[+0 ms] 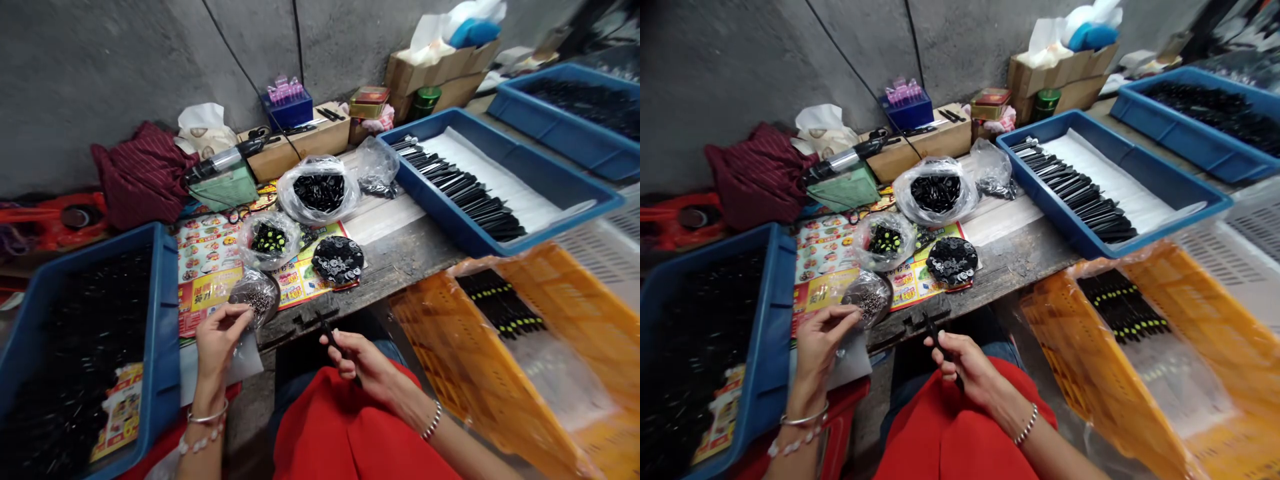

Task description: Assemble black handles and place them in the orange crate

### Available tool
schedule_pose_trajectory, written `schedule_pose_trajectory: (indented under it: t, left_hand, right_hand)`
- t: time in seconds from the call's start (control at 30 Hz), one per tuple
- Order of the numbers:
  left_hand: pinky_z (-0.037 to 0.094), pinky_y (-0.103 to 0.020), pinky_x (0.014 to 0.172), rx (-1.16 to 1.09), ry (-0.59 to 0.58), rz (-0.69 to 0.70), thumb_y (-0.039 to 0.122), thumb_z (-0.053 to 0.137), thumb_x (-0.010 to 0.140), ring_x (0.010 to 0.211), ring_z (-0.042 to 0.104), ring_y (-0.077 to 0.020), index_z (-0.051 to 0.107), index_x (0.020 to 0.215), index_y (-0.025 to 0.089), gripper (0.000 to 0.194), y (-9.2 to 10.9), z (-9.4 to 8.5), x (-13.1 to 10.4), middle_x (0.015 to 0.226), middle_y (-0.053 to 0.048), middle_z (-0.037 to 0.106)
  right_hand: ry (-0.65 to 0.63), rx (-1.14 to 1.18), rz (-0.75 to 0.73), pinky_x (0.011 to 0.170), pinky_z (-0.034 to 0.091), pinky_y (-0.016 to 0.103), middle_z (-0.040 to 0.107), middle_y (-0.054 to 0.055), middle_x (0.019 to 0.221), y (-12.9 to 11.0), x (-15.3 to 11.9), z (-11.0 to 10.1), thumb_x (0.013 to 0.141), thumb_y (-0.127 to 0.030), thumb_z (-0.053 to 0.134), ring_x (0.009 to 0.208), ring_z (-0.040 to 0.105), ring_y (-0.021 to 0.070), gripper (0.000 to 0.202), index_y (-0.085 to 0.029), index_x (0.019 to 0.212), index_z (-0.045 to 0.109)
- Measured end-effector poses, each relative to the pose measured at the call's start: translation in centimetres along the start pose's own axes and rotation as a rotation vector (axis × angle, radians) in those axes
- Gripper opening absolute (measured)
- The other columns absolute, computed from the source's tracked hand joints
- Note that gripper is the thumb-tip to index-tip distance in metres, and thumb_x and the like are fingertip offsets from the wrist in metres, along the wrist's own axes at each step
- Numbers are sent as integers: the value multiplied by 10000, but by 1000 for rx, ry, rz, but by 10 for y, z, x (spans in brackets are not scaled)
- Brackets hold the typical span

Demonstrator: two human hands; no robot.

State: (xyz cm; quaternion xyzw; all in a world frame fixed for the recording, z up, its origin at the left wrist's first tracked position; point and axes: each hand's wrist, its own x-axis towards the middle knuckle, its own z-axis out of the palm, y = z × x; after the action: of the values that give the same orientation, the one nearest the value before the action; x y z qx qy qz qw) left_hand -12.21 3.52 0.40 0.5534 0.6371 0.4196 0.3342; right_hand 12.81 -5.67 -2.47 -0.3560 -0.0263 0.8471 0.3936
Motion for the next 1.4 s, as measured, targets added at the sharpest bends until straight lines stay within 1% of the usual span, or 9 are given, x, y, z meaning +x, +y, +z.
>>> schedule_pose_trajectory:
  t: [0.13,0.27,0.5,0.73,0.9,1.03,1.2,1.33,1.4]
  left_hand:
    - [519,-258,616,-142,-17,-74,230,773,569,650,629,-167,683,638,178,124,10,7,-7,674,-2,681]
    - [534,-247,575,-300,-139,-248,232,765,596,657,661,-175,732,788,188,200,22,14,-22,743,-18,719]
    - [548,-241,615,-377,-332,-302,250,716,705,661,676,-167,741,829,200,136,40,30,-44,714,-26,727]
    - [534,-238,609,-371,-486,-324,258,718,711,626,665,-158,715,809,174,129,45,45,-54,703,-40,732]
    - [515,-215,583,-418,-496,-375,241,740,701,604,653,-142,687,823,148,162,44,52,-58,690,-40,730]
    - [510,-206,577,-433,-510,-385,235,726,719,603,654,-141,670,771,137,124,43,56,-61,692,-49,733]
    - [500,-186,584,-410,-478,-350,205,723,721,598,637,-121,691,788,146,95,41,57,-64,681,-28,723]
    - [509,-188,609,-386,-443,-331,205,717,726,654,649,-131,732,874,159,156,38,57,-66,747,-29,721]
    - [508,-188,601,-366,-443,-313,212,703,737,665,644,-134,749,861,158,143,36,57,-67,762,-33,711]
  right_hand:
    - [36,-204,-170,383,201,181,545,-16,571,4,4,0,721,-504,723,396,310,43,426,-102,857,686]
    - [62,-430,-292,375,212,196,578,-2,558,7,8,-3,725,-612,678,370,350,54,498,-118,778,651]
    - [29,-553,-348,410,289,202,599,-4,583,12,9,-5,772,-597,651,404,405,73,467,-132,825,645]
    - [14,-605,-355,465,391,221,628,18,649,13,7,-4,809,-576,624,447,479,91,465,-129,925,682]
    - [-2,-625,-357,484,430,223,634,29,674,14,7,-5,818,-591,604,462,498,91,503,-117,964,693]
    - [-19,-655,-374,491,432,213,634,31,688,13,6,-5,848,-559,588,484,507,90,473,-117,978,697]
    - [-14,-675,-386,492,431,215,635,32,688,13,6,-7,855,-561,577,481,505,90,472,-126,988,701]
    - [-10,-683,-388,493,431,219,639,37,685,13,6,-8,848,-579,574,477,503,92,495,-122,985,703]
    - [-5,-681,-390,494,431,218,640,38,686,13,6,-8,848,-578,574,480,506,92,498,-117,985,701]
